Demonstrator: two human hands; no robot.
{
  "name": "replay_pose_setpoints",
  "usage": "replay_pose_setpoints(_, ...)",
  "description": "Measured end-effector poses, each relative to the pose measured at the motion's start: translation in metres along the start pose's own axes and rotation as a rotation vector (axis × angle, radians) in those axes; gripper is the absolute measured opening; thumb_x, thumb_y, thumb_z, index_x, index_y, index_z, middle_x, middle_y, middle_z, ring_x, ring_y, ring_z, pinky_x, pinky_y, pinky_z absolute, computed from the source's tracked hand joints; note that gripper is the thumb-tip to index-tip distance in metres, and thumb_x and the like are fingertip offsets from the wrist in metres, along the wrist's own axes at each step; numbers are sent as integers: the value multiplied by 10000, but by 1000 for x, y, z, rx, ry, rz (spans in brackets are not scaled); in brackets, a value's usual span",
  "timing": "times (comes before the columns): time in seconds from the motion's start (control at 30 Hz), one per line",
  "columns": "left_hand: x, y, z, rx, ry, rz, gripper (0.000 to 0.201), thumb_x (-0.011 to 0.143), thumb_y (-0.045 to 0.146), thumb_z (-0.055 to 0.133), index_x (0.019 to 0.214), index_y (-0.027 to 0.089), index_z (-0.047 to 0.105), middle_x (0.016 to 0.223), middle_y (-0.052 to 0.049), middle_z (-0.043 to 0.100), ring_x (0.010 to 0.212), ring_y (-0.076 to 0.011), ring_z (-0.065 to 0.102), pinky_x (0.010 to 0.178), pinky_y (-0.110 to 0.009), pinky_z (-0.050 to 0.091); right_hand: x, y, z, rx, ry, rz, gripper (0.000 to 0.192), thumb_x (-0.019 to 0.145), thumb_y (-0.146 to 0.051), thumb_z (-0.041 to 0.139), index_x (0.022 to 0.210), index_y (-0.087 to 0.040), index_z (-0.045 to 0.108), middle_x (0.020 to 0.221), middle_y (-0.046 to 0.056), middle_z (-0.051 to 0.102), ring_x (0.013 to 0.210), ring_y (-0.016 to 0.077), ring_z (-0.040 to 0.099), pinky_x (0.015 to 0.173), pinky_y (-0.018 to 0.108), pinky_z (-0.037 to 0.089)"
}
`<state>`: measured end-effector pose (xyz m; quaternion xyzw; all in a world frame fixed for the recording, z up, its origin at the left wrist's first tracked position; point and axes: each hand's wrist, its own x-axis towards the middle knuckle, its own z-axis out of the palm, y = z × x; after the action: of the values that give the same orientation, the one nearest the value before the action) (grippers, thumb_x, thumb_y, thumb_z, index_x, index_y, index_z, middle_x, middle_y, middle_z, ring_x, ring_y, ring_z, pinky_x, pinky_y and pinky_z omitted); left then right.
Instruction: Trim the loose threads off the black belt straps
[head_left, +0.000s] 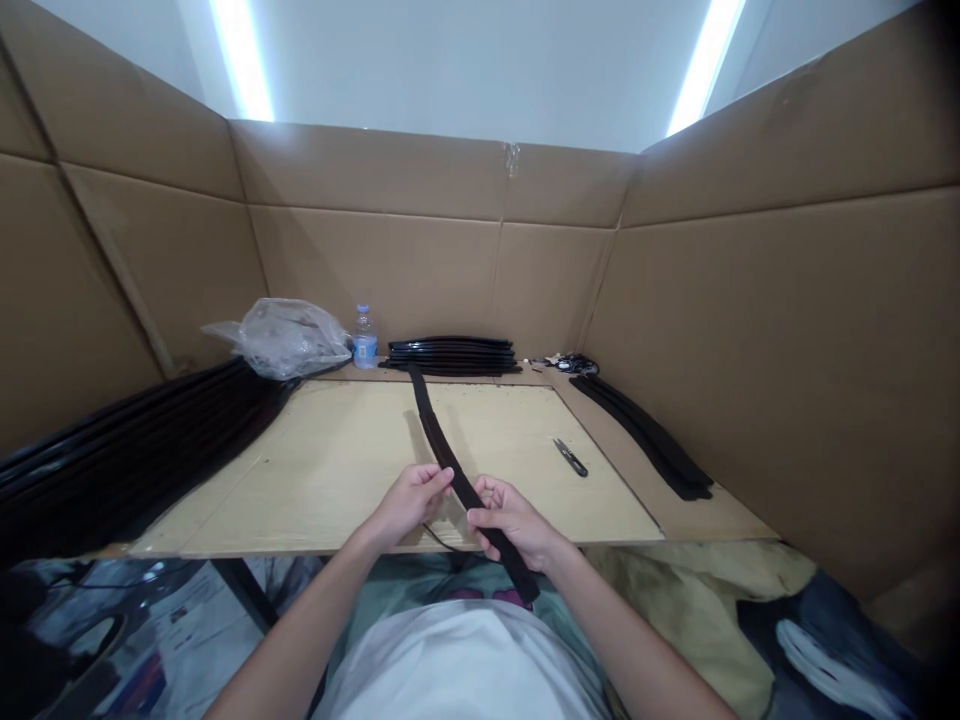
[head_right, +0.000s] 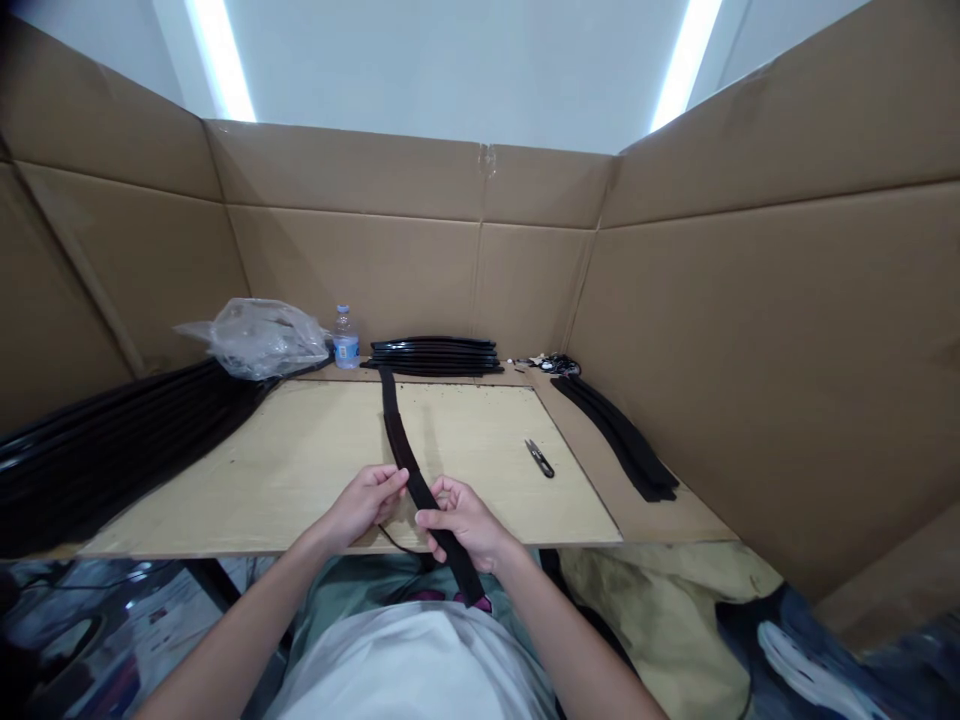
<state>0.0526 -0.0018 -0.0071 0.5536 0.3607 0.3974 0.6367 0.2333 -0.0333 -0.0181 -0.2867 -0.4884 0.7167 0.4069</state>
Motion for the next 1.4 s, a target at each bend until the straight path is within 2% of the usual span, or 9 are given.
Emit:
replay_pose_setpoints(0.13,1,1,1,40,34,10,419,763,535,589,637,157,459,433,97,282,369,-33,174,388,-213,87,-1,-1,3,54,-21,-30,415,698,-267,758,874,-229,384,697,-11,655,402,46,458,367,131,284)
replay_pose_setpoints(0.3,4,0,-1,226,151,111,405,802,516,533,621,159,465,462,77,304,407,-56,224,407,-218,142,3,-1,2,222,17,-19,263,835,-387,612,910,-214,429,744,29,635,533,76,526,443,146,309)
replay_pose_setpoints(0.43,4,0,-1,408,242,220,400,827,477,499,593,152,492,506,53,367,477,-78,296,457,-216,221,6,1,0,273,20,-6,239,814,-322,647,917,-198,471,773,54,639,593,94,550,490,168,340)
replay_pose_setpoints(0.57,5,-2,-2,455,268,220,408,825,494,490,609,149,518,511,52,374,495,-88,310,479,-222,236,5,1,-1,278,5,3,258,797,-285,673,949,-189,488,783,61,641,658,111,573,538,180,367)
replay_pose_setpoints(0.93,6,-6,-2,392,173,251,380,807,486,535,646,142,531,544,49,406,528,-94,340,506,-221,268,3,3,0,150,3,-20,445,712,-203,753,1079,-199,501,782,14,629,649,109,560,597,240,430)
replay_pose_setpoints(1.07,3,-4,0,394,106,266,364,833,463,500,673,140,550,580,29,460,559,-107,381,535,-223,305,2,0,4,90,-2,-34,391,653,-170,787,993,-166,594,747,-35,553,563,58,494,541,198,403)
replay_pose_setpoints(1.17,2,-1,2,420,97,274,378,849,454,467,644,144,534,606,12,501,596,-122,423,582,-233,335,1,-4,6,35,-11,-47,303,681,-215,770,934,-139,621,716,-31,544,556,53,485,534,185,405)
replay_pose_setpoints(1.3,1,1,3,458,106,262,395,849,465,447,622,151,525,583,20,494,579,-123,417,569,-235,321,2,-5,6,-40,35,-28,420,688,-290,766,1048,-155,596,618,-30,575,498,74,506,483,188,418)
replay_pose_setpoints(1.4,1,1,3,463,117,250,391,842,465,449,615,155,519,548,31,466,550,-117,385,545,-232,298,3,-3,7,-42,86,-44,428,691,-377,753,1030,-168,597,652,-12,608,441,67,481,398,176,363)
